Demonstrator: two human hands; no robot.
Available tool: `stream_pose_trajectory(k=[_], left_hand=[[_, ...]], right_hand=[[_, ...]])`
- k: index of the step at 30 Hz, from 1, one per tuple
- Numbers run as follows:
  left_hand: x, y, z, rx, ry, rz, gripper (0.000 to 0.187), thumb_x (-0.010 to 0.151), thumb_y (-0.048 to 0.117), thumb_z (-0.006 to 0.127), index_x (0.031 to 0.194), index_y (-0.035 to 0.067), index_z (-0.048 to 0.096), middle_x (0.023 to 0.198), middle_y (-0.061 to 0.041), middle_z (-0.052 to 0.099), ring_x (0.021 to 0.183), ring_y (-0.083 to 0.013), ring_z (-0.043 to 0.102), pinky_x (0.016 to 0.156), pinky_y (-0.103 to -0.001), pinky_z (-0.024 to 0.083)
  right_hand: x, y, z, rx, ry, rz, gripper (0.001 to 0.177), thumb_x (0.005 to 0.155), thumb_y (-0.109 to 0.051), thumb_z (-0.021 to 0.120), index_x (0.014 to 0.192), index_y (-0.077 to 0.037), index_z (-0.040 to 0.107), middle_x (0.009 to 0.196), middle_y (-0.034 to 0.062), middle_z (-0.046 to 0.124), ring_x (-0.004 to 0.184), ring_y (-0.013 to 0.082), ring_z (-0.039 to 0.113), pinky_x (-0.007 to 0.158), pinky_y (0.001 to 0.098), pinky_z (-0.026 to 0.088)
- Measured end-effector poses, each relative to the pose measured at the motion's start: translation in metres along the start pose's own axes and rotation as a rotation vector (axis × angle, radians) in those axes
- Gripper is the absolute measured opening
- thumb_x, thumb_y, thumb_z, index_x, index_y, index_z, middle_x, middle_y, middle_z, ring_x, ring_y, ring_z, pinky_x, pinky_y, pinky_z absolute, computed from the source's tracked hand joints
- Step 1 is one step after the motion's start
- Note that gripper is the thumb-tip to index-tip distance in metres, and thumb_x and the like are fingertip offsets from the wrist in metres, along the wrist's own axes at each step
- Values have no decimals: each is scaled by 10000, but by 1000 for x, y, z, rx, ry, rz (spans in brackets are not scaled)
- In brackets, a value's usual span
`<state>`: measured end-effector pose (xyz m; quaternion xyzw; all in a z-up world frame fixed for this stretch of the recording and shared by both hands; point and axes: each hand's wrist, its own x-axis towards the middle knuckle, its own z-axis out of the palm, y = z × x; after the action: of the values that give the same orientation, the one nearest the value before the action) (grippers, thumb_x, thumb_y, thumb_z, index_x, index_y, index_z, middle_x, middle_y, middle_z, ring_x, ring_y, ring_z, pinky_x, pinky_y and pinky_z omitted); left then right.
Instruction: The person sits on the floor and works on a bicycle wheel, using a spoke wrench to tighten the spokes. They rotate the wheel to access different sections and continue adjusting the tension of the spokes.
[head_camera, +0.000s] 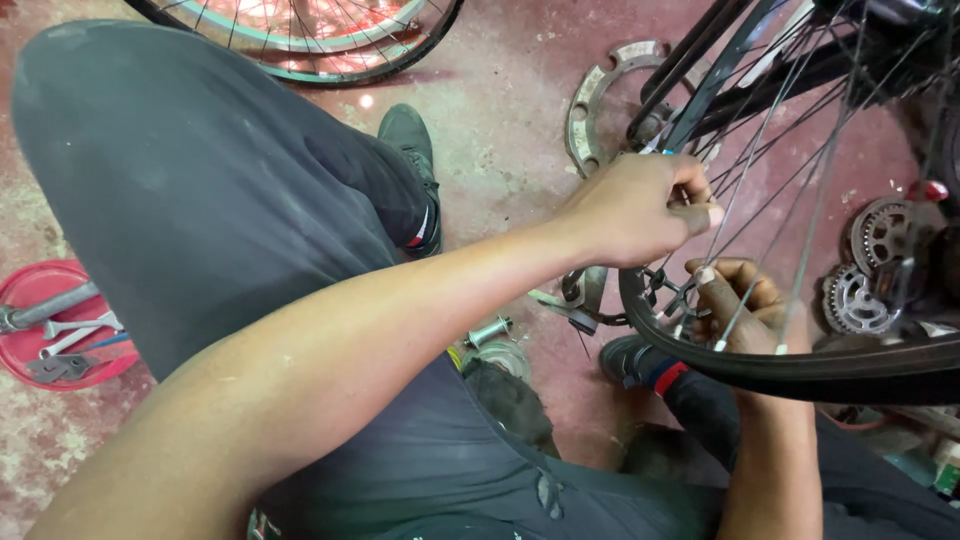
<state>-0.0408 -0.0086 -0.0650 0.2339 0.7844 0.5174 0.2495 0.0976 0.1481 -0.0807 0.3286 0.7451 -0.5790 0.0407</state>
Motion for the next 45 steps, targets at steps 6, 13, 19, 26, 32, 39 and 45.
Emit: stream_pose_trajectory(k=[6, 13, 19, 26, 32, 39, 45], left_hand=[[-2, 11, -5, -92, -36, 65, 198, 808, 294, 643, 747, 124, 725, 593, 38, 653, 468, -87, 525, 490, -255, 462], [-4, 9, -2, -144, -20, 88, 205, 795, 280, 636, 735, 94, 697, 589, 14, 648, 474, -115, 544, 476, -273, 483], [-1, -1, 1, -45, 29, 92, 180, 815, 274, 653, 755, 120, 723, 595, 25, 653, 475, -135, 544, 502, -299, 471], [-4, -2, -4, 84, -15, -69, 202, 832, 284, 594, 928, 167, 729, 740, -24, 724, 603, -216, 644, 598, -363, 525], [0, -5, 1, 117, -6, -49, 196, 835, 290, 599, 926, 166, 721, 780, -20, 735, 653, -231, 670, 639, -378, 535], [-12, 16, -7, -17, -89, -79, 185, 817, 249, 581, 884, 151, 723, 762, 42, 766, 596, -169, 649, 625, -304, 551], [-14, 11, 0, -58, -58, 48, 168, 854, 229, 592, 882, 129, 724, 703, 8, 722, 542, -166, 637, 537, -314, 521]], right_hand=[[-2, -1, 1, -5, 31, -4, 127, 960, -147, 639, 1039, -53, 673, 641, 2, 511, 505, 82, 433, 441, 207, 320], [3, 6, -1, -16, 1, -21, 134, 965, -116, 631, 1071, -46, 674, 682, 11, 531, 523, 91, 445, 468, 211, 347], [0, -4, 4, -50, 14, 14, 146, 949, -111, 624, 1062, -53, 697, 689, 7, 528, 546, 78, 418, 487, 203, 317], [3, 6, 0, -31, 27, 13, 98, 958, -113, 640, 1028, -57, 678, 710, 19, 545, 538, 95, 465, 479, 215, 367], [6, 11, -3, 9, 30, -29, 129, 955, -99, 633, 1065, -48, 676, 753, 31, 574, 587, 100, 497, 535, 208, 404], [5, 9, 0, 203, -18, -62, 255, 922, -25, 611, 1175, -13, 631, 868, 62, 632, 650, 115, 595, 571, 194, 486], [-11, -10, 13, 244, 13, -30, 289, 874, -10, 644, 1160, 10, 604, 845, 78, 630, 688, 144, 624, 613, 224, 511]])
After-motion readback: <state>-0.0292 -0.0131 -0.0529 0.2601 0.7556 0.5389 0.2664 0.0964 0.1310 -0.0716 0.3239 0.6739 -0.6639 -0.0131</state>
